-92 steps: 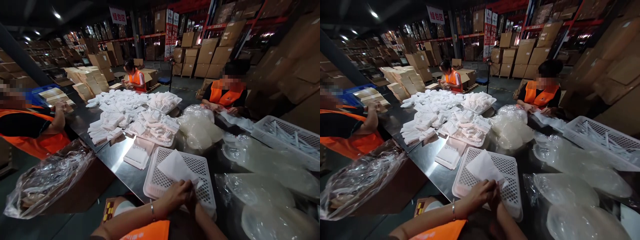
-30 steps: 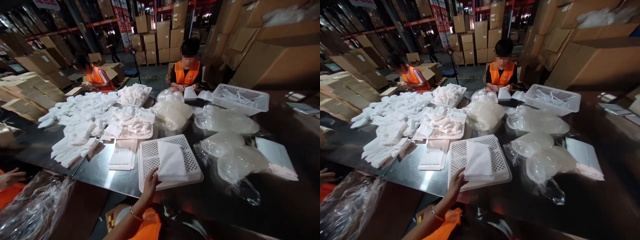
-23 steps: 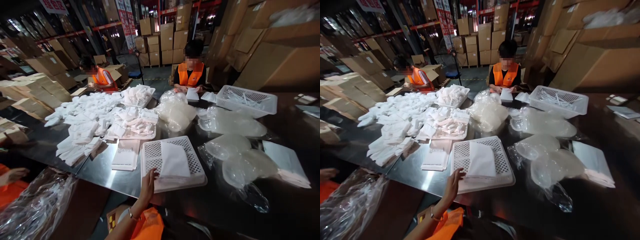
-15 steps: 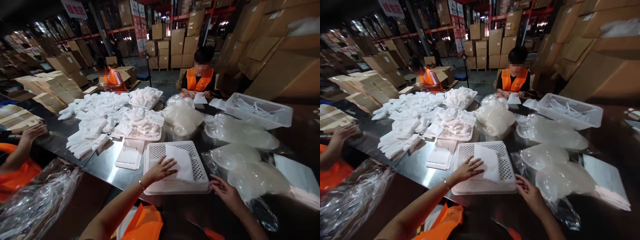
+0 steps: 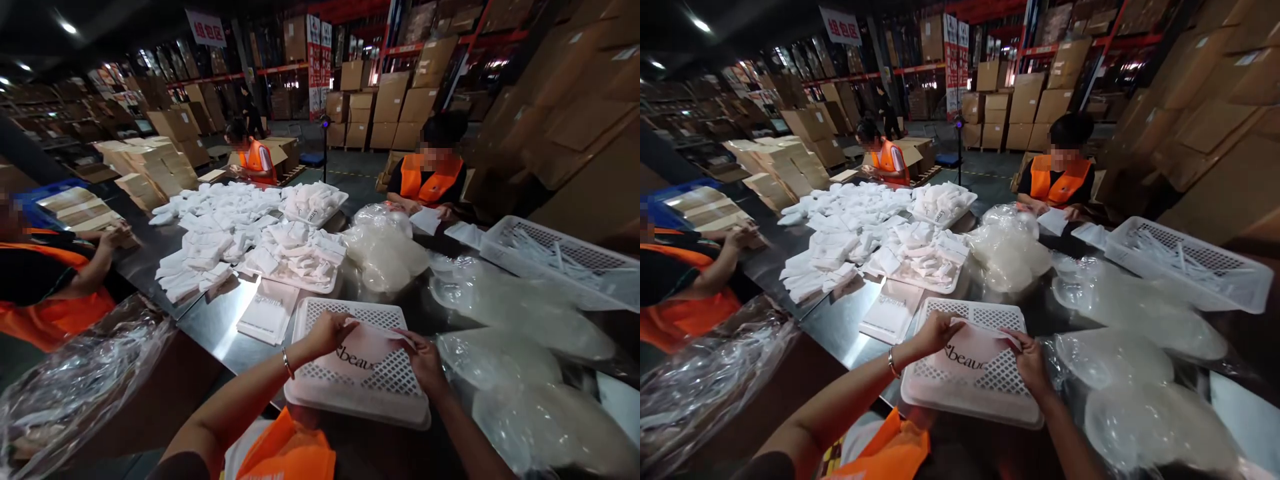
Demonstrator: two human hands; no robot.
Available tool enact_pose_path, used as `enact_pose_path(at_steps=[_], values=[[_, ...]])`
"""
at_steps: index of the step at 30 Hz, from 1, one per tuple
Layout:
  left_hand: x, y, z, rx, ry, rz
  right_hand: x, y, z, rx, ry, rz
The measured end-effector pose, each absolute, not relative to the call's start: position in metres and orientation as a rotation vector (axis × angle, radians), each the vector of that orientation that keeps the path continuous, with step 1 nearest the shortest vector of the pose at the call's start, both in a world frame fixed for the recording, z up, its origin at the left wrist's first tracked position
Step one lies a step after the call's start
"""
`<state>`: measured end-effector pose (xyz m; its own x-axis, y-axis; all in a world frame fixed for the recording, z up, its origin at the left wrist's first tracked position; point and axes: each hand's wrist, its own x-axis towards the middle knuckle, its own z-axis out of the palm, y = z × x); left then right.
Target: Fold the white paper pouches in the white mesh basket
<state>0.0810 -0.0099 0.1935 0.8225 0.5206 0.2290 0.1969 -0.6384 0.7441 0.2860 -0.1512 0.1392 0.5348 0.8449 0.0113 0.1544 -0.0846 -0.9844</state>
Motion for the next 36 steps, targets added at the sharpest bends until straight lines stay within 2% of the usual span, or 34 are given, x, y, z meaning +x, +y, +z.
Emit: enact_pose_path(at_steps=[2, 5, 9, 12, 15, 20, 26, 28, 36], values=[[0.073, -0.005, 0.184, 2.308, 0.465, 0.479, 0.296, -0.153, 0.143, -1.562, -1.054, 0.725], [0.054, -0.007, 0.153, 2.425, 0.224, 0.338, 0.310, -0.168, 0.128, -1.534, -1.614, 0.738], [0.033, -0.019, 0.111, 2.652, -0.163, 0.284, 0.311, -0.184, 0.088, -1.551, -2.203, 0.403], [0.029, -0.021, 0.103, 2.882, -0.395, 0.309, 0.301, -0.178, 0.075, -1.507, -2.449, 0.204], [0.034, -0.013, 0.109, 3.041, -0.449, 0.275, 0.295, -0.165, 0.074, -1.414, -2.604, 0.208], [0.041, 0.011, 0.100, 3.039, -0.453, 0.155, 0.293, -0.156, 0.058, -1.306, -2.618, 0.056], [0.029, 0.021, 0.076, 2.899, -0.373, 0.415, 0.271, -0.168, 0.047, -1.223, -2.380, -0.691], [0.024, 0.017, 0.075, 2.879, -0.292, 0.447, 0.264, -0.175, 0.052, -1.184, -2.343, -0.812], [0.024, -0.002, 0.083, 2.452, -0.041, 0.702, 0.250, -0.187, 0.059, -1.363, -1.845, -0.336]])
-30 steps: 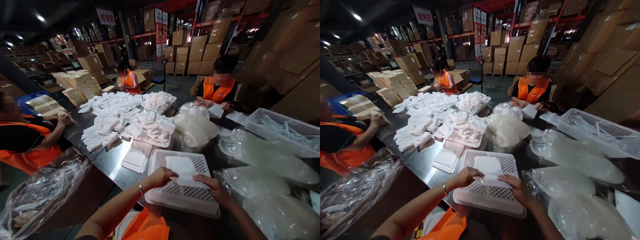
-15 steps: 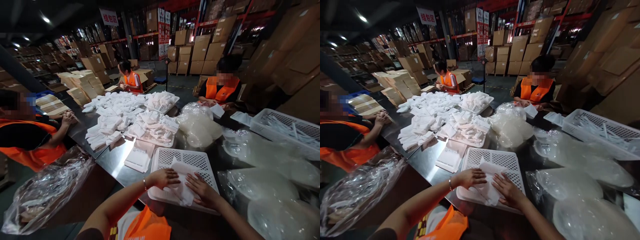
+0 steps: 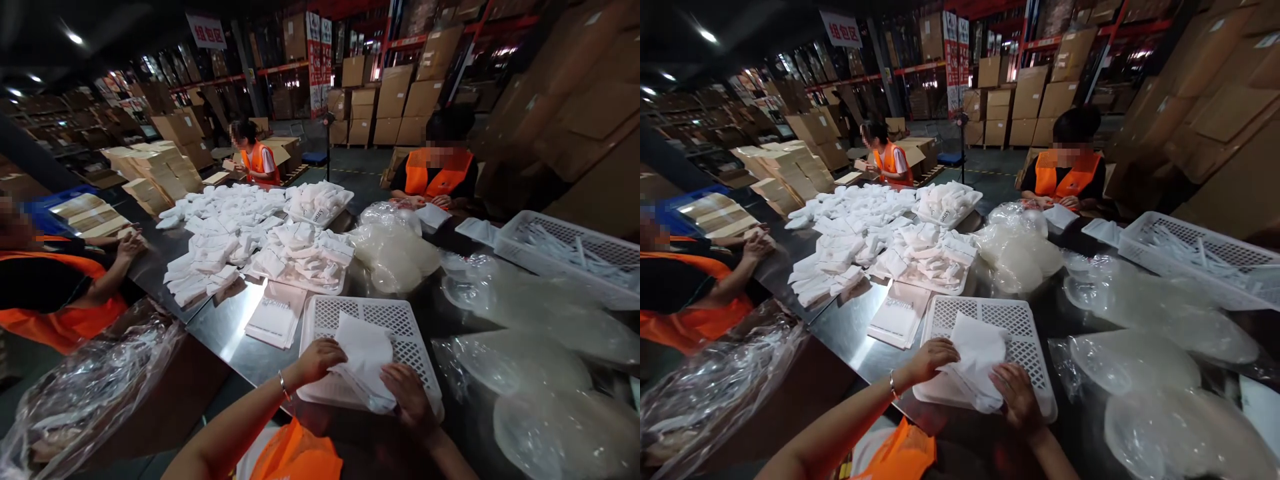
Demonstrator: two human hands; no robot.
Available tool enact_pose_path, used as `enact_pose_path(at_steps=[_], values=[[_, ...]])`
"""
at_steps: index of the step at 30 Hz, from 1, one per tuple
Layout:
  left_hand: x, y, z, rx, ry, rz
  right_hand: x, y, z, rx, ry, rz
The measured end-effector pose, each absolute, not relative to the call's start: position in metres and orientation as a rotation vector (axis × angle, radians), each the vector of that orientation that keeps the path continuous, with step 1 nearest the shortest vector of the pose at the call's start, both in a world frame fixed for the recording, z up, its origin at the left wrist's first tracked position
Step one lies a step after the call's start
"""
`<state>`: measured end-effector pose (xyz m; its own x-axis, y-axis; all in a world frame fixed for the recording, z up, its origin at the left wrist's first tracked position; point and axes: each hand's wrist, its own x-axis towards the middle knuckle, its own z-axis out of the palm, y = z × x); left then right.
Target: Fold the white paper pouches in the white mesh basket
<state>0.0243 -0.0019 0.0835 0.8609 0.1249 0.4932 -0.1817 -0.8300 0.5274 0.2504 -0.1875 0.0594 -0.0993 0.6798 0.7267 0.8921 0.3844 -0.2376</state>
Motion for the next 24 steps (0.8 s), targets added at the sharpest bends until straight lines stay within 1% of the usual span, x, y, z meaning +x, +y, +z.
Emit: enact_pose_path(at_steps=[3, 6, 9, 11, 16, 24], values=[[0.032, -0.011, 0.076, 2.232, 0.276, 0.777, 0.242, -0.182, 0.058, -1.414, -1.666, -0.207], [0.043, -0.023, 0.066, 2.036, 0.682, 0.865, 0.232, -0.177, 0.060, -1.619, -1.324, -0.164], [0.054, -0.034, 0.060, 1.946, 0.885, 0.904, 0.226, -0.173, 0.060, -1.786, -1.032, -0.170], [0.060, -0.039, 0.060, 1.884, 1.002, 0.910, 0.225, -0.169, 0.058, -1.865, -0.932, -0.188], [0.063, -0.044, 0.063, 1.869, 1.184, 0.851, 0.228, -0.161, 0.054, -2.028, -0.831, -0.209], [0.056, -0.043, 0.057, 2.118, 1.228, 0.694, 0.235, -0.160, 0.048, -2.111, -0.893, -0.236]])
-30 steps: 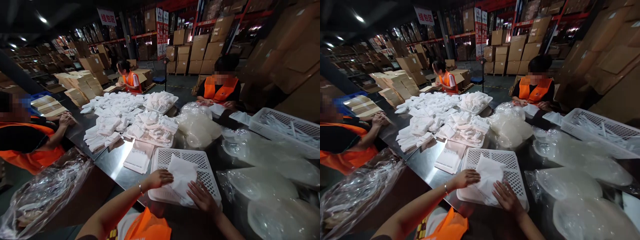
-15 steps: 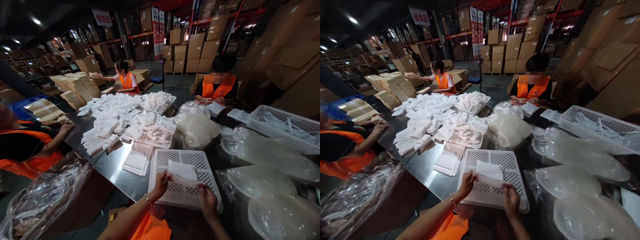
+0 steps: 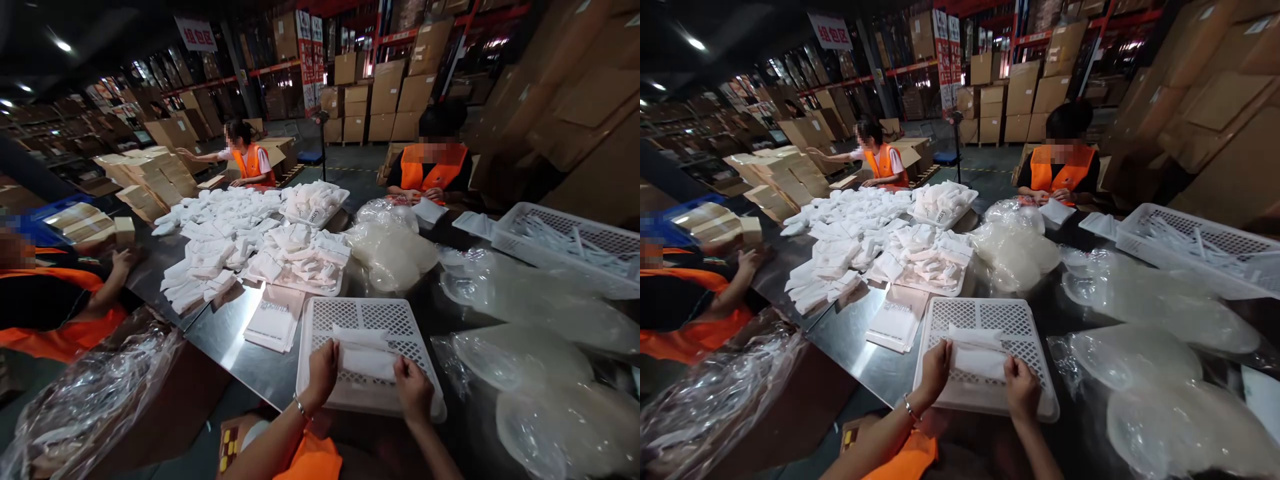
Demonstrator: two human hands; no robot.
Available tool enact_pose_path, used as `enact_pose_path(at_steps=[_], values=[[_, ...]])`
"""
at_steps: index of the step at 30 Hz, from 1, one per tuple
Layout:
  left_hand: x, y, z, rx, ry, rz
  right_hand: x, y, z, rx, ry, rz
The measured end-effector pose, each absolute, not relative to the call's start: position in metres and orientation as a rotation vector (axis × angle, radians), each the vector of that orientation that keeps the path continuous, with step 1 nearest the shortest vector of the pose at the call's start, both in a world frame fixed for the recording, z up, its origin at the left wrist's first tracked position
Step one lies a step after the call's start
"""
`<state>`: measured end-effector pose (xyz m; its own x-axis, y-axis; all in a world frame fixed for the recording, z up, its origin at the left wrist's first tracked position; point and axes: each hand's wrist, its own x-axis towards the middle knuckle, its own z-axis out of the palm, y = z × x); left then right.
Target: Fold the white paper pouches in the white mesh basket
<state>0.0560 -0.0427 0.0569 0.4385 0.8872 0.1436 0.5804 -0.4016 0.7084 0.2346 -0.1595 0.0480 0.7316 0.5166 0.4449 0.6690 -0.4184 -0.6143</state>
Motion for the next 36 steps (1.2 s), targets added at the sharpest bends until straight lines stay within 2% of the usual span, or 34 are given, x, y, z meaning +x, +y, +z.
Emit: enact_pose_path(at_steps=[11, 18, 22, 25, 28, 32, 36], values=[[0.051, -0.041, 0.064, 2.265, 1.291, 0.536, 0.239, -0.158, 0.049, -2.144, -1.054, -0.204], [0.054, -0.039, 0.077, 2.302, 1.409, 0.318, 0.240, -0.156, 0.052, -2.264, -1.068, -0.191], [0.055, -0.041, 0.093, 2.563, 1.445, 0.298, 0.243, -0.158, 0.059, -2.360, -1.167, -0.242], [0.066, -0.044, 0.106, 2.949, 0.991, 0.512, 0.242, -0.154, 0.072, -2.362, -1.234, -0.314], [0.084, -0.044, 0.110, 3.054, 0.517, 0.495, 0.235, -0.139, 0.076, -2.195, -1.486, -0.468], [0.094, -0.042, 0.088, 2.941, 0.534, 0.405, 0.223, -0.114, 0.044, -1.855, -1.767, -0.532], [0.085, -0.041, 0.053, 2.729, 0.823, 0.504, 0.226, -0.104, 0.001, -1.880, -1.611, -0.569]])
